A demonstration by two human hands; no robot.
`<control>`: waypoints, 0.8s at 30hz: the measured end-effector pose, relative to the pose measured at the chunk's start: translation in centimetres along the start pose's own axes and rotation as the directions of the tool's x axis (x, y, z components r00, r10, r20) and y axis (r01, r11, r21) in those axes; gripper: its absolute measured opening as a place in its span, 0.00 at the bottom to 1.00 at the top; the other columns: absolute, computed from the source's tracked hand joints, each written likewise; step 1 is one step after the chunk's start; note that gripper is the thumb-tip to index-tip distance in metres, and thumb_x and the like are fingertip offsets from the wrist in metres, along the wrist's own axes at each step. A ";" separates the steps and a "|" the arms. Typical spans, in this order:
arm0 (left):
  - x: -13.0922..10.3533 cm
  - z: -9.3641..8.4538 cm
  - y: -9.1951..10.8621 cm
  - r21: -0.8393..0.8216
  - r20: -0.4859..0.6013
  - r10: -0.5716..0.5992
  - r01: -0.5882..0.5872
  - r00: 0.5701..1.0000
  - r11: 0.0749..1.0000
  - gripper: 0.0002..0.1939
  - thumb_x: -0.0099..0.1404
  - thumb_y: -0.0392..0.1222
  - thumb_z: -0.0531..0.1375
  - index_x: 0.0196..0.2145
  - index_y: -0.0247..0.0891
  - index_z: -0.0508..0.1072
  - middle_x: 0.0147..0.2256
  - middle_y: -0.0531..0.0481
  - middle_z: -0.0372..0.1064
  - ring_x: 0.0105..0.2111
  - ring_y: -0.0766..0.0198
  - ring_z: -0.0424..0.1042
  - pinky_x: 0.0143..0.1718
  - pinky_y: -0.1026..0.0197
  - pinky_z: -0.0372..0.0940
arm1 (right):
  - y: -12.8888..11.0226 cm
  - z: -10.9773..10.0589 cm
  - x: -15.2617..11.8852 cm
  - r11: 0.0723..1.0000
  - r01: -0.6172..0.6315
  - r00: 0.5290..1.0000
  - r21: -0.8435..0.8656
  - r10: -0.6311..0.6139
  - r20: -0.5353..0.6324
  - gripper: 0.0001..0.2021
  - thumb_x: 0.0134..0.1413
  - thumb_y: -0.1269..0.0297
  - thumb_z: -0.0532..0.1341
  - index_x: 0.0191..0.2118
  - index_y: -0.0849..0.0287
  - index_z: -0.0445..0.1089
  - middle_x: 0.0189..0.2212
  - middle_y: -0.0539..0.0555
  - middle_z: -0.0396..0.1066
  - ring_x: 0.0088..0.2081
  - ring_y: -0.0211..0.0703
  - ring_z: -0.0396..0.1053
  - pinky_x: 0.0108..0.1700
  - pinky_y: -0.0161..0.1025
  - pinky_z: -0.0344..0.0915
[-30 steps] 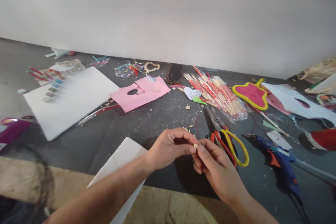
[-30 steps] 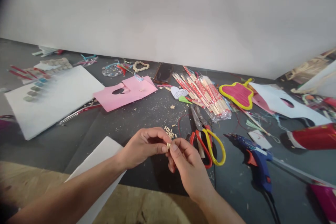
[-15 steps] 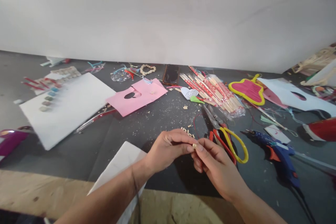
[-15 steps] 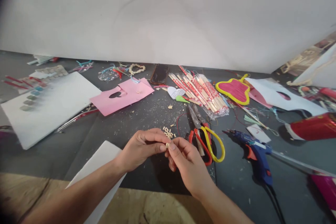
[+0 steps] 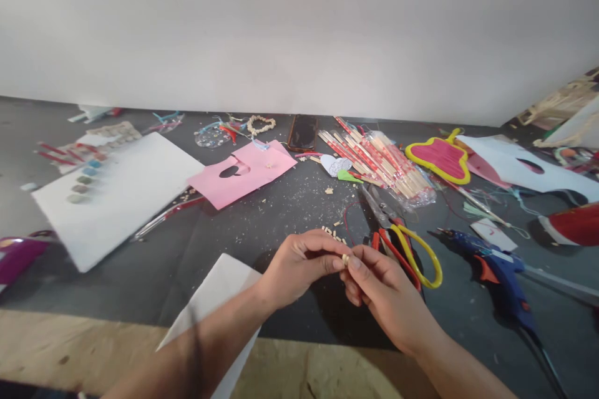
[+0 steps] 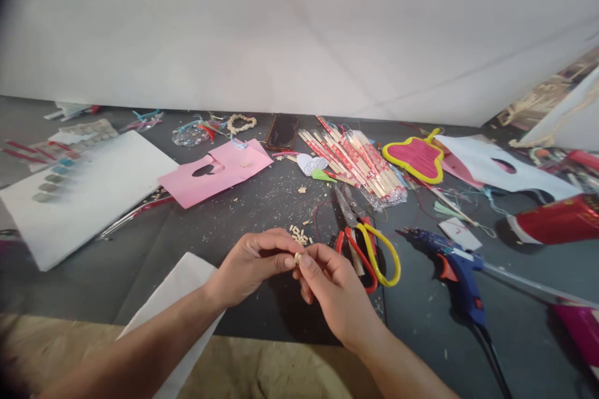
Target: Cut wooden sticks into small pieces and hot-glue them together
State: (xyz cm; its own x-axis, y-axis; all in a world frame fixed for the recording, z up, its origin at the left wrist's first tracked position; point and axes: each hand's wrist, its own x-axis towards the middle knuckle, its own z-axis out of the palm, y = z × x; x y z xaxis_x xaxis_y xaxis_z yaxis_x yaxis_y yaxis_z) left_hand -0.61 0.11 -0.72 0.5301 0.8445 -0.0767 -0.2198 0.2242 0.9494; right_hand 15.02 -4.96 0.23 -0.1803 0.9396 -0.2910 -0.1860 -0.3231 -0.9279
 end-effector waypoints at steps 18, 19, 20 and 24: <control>0.0 0.3 0.4 -0.071 0.016 -0.085 0.086 0.996 0.994 0.09 0.54 0.40 0.67 0.30 0.33 0.73 0.27 0.51 0.69 0.30 0.67 0.68 0.35 0.64 0.62 | -0.2 -0.4 -0.2 0.908 0.123 0.989 -0.401 -0.148 -0.031 0.12 0.60 0.54 0.54 0.31 0.57 0.64 0.20 0.47 0.59 0.23 0.35 0.57 0.25 0.34 0.55; 0.0 0.3 0.4 -0.050 0.013 -0.076 0.076 0.997 0.996 0.09 0.54 0.40 0.67 0.30 0.33 0.73 0.27 0.51 0.69 0.29 0.67 0.67 0.34 0.65 0.61 | -0.3 -0.4 -0.2 0.854 0.169 0.977 -0.492 -0.212 -0.032 0.11 0.60 0.56 0.54 0.31 0.56 0.64 0.20 0.47 0.60 0.23 0.36 0.58 0.25 0.35 0.56; 0.0 0.3 0.5 -0.035 0.011 -0.070 0.070 0.997 0.997 0.09 0.54 0.41 0.67 0.29 0.33 0.73 0.27 0.51 0.68 0.29 0.68 0.66 0.33 0.65 0.60 | -0.3 -0.5 -0.3 0.785 0.217 0.960 -0.580 -0.280 -0.021 0.10 0.60 0.58 0.54 0.31 0.56 0.65 0.21 0.49 0.62 0.24 0.37 0.60 0.26 0.35 0.57; 0.2 -0.4 0.6 -0.049 -0.046 -0.066 0.064 0.997 0.997 0.09 0.54 0.41 0.67 0.29 0.33 0.74 0.27 0.51 0.69 0.27 0.69 0.64 0.31 0.67 0.58 | -0.9 -1.4 -0.3 0.406 0.378 0.844 -0.832 -0.521 0.128 0.04 0.59 0.66 0.54 0.34 0.55 0.66 0.30 0.54 0.70 0.32 0.41 0.67 0.34 0.38 0.63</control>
State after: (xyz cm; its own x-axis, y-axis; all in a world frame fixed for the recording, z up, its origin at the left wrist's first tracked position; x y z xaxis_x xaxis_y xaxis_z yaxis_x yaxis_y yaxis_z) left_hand -0.98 0.62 -0.31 0.5054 0.8492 -0.1532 -0.2253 0.3013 0.9265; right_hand 16.62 -4.74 0.82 -0.1792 0.9466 0.2682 0.6601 0.3178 -0.6806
